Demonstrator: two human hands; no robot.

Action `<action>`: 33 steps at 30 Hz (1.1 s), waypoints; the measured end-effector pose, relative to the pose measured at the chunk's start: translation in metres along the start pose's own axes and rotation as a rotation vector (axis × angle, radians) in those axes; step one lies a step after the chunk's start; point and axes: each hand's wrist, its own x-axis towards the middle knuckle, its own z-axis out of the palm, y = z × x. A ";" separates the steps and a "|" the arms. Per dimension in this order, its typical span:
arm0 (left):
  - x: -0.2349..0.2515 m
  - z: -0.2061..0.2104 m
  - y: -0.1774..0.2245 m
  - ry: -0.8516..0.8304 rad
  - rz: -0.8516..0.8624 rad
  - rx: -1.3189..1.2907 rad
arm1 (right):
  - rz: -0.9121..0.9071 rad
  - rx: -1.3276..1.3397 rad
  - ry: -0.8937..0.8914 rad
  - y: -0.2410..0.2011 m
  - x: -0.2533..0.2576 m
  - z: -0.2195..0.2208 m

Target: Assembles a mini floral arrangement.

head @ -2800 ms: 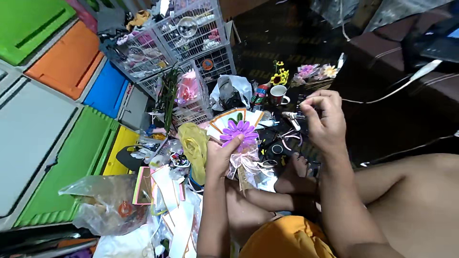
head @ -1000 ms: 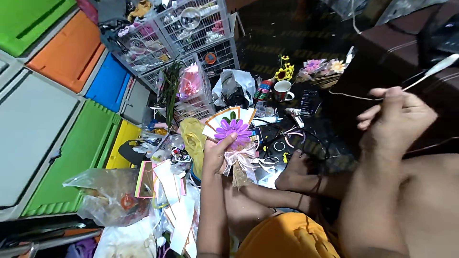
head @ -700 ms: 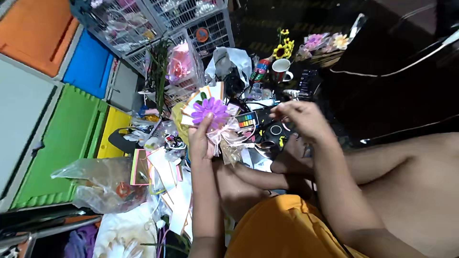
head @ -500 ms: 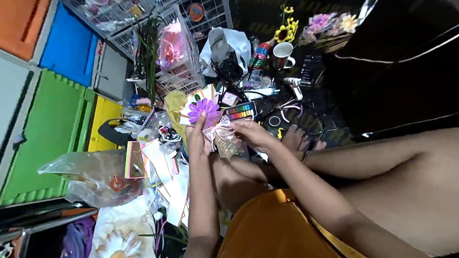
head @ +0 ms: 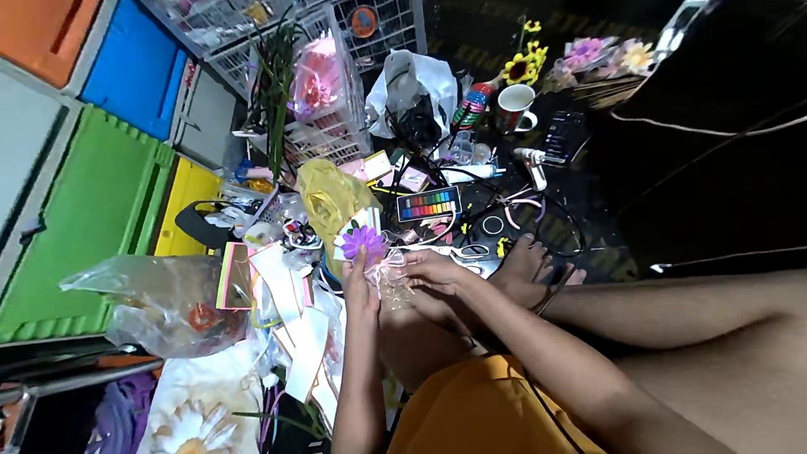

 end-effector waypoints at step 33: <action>0.185 0.026 -0.057 -0.001 0.008 0.458 | 0.173 -0.946 0.726 -0.075 0.324 -0.130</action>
